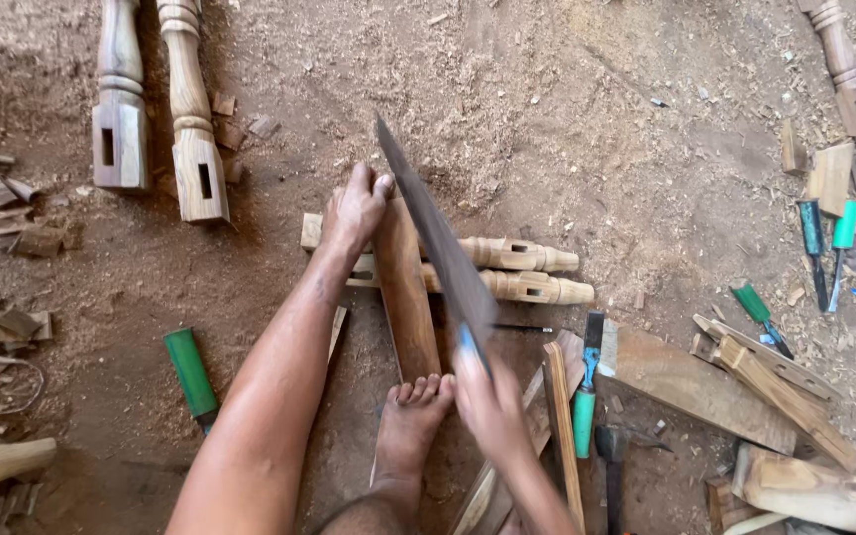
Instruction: The person saws through several wooden furniture legs and support pieces by hand, using a pencil to mark cut lines and a chisel with a hammer to finish joints.
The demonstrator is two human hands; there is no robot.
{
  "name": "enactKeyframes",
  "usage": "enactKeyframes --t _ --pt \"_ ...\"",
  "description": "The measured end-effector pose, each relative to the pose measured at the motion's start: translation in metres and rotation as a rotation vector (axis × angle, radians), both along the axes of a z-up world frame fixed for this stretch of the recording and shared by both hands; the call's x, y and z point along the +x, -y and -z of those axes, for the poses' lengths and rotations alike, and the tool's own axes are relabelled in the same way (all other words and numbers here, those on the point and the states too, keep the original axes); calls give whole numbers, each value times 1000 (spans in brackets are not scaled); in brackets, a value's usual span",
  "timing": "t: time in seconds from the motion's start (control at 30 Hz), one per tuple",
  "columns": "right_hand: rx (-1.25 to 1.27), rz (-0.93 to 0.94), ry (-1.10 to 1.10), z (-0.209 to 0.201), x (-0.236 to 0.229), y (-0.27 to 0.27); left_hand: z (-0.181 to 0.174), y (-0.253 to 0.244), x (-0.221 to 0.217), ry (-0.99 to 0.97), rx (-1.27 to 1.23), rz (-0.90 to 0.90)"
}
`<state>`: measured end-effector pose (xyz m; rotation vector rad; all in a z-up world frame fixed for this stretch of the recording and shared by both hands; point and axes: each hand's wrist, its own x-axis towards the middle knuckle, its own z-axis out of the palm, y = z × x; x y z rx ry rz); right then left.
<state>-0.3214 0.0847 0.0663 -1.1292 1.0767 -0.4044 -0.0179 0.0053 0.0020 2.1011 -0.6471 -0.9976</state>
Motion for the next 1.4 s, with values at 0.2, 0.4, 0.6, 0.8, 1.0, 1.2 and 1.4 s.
enactKeyframes --t 0.2,0.4,0.6,0.8,1.0,1.2,1.4 --pt "-12 -36 -141 -18 -37 -19 9 1 -2 86 -31 5" --pt "-187 -21 -170 15 7 14 26 4 0 189 30 35" --pt "70 -16 -57 -9 -48 -18 18 9 -5 78 27 10" --pt "-161 -83 -114 7 17 16 25 7 -4 93 61 -3" --pt "68 21 -142 -39 -53 -27 23 10 -3 111 40 11" --pt "-183 -78 -179 -8 19 13 6 4 -2 33 70 1" --pt "84 30 -210 -57 -42 -25 19 6 -5 156 8 2"
